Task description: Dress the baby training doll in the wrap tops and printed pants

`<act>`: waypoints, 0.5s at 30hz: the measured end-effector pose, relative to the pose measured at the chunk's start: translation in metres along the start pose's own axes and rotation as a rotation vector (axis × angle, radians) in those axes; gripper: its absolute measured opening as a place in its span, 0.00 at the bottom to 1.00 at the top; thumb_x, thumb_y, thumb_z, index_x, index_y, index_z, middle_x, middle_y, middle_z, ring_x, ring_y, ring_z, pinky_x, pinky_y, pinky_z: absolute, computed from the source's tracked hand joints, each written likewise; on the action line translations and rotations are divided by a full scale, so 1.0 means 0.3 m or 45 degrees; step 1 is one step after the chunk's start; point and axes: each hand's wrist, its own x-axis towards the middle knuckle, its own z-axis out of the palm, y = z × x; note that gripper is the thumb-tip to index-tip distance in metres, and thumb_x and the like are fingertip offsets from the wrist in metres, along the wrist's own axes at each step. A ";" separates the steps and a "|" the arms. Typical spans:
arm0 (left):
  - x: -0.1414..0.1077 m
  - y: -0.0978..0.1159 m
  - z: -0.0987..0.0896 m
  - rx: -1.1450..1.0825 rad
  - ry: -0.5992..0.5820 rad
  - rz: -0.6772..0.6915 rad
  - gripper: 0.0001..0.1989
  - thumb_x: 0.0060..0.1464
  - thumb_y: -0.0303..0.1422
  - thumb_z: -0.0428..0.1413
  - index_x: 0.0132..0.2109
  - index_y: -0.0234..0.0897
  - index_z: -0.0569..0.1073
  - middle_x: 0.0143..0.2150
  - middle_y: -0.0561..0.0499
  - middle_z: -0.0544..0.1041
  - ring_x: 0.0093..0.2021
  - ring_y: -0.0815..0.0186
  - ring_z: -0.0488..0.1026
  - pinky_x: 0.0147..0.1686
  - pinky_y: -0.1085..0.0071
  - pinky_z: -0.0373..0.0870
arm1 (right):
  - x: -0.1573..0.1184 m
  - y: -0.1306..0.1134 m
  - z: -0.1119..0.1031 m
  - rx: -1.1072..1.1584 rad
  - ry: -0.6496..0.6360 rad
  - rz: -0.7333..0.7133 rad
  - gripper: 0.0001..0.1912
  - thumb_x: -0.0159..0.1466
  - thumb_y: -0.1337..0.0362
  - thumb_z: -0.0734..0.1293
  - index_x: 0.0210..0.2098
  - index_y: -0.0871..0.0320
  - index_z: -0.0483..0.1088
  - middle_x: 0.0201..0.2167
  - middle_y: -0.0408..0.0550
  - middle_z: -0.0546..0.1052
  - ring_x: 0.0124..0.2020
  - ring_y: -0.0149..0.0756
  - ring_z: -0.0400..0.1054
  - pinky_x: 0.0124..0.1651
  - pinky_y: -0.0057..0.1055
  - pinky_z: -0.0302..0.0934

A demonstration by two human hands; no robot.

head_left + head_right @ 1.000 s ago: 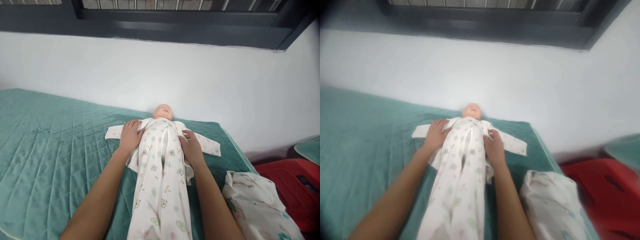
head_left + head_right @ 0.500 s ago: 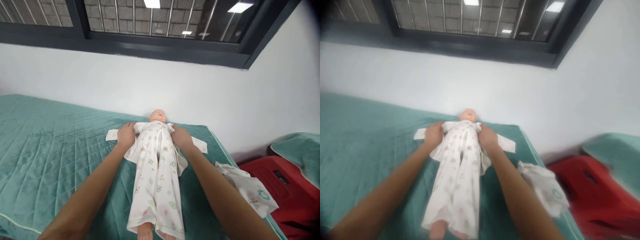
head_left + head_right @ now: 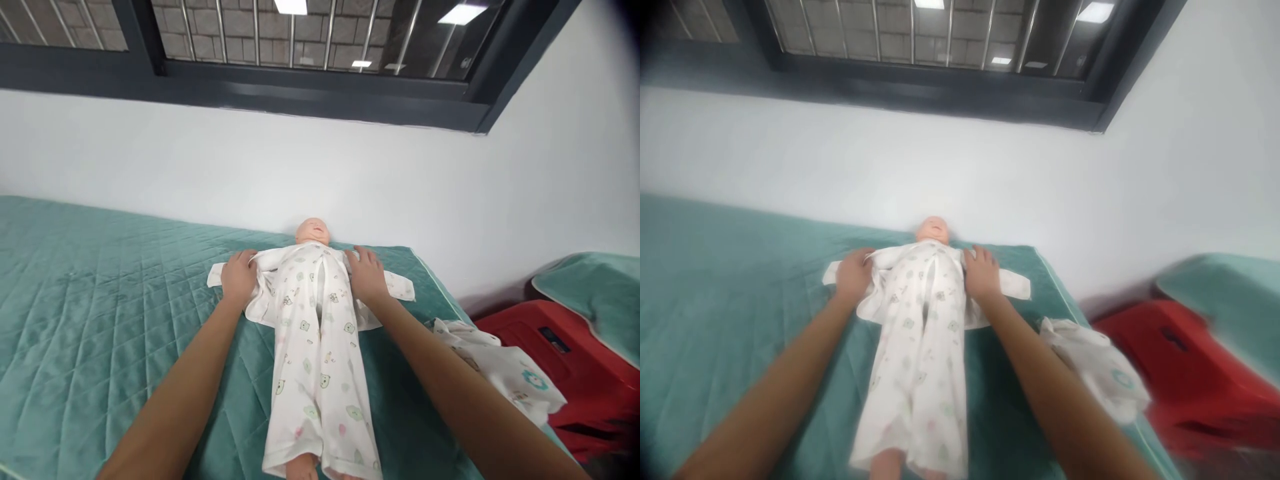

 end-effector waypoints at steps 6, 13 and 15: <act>0.003 -0.004 0.003 -0.003 0.001 -0.008 0.18 0.60 0.29 0.46 0.53 0.41 0.75 0.54 0.46 0.77 0.55 0.55 0.71 0.53 0.61 0.65 | 0.048 -0.016 -0.005 0.107 -0.189 -0.051 0.24 0.69 0.66 0.52 0.64 0.55 0.58 0.68 0.58 0.58 0.67 0.52 0.49 0.64 0.54 0.46; 0.002 -0.010 0.001 -0.026 -0.003 0.014 0.18 0.60 0.29 0.47 0.53 0.42 0.74 0.54 0.46 0.77 0.55 0.55 0.71 0.53 0.61 0.65 | 0.159 0.114 -0.025 0.279 -0.399 -0.018 0.19 0.55 0.54 0.73 0.43 0.56 0.75 0.50 0.58 0.74 0.55 0.58 0.64 0.57 0.55 0.55; 0.003 -0.010 0.000 -0.047 -0.008 0.017 0.18 0.60 0.30 0.47 0.53 0.41 0.74 0.55 0.46 0.77 0.55 0.55 0.71 0.53 0.61 0.65 | 0.157 0.143 -0.006 0.404 -0.401 -0.015 0.20 0.53 0.51 0.74 0.40 0.56 0.76 0.45 0.55 0.77 0.49 0.53 0.69 0.53 0.48 0.60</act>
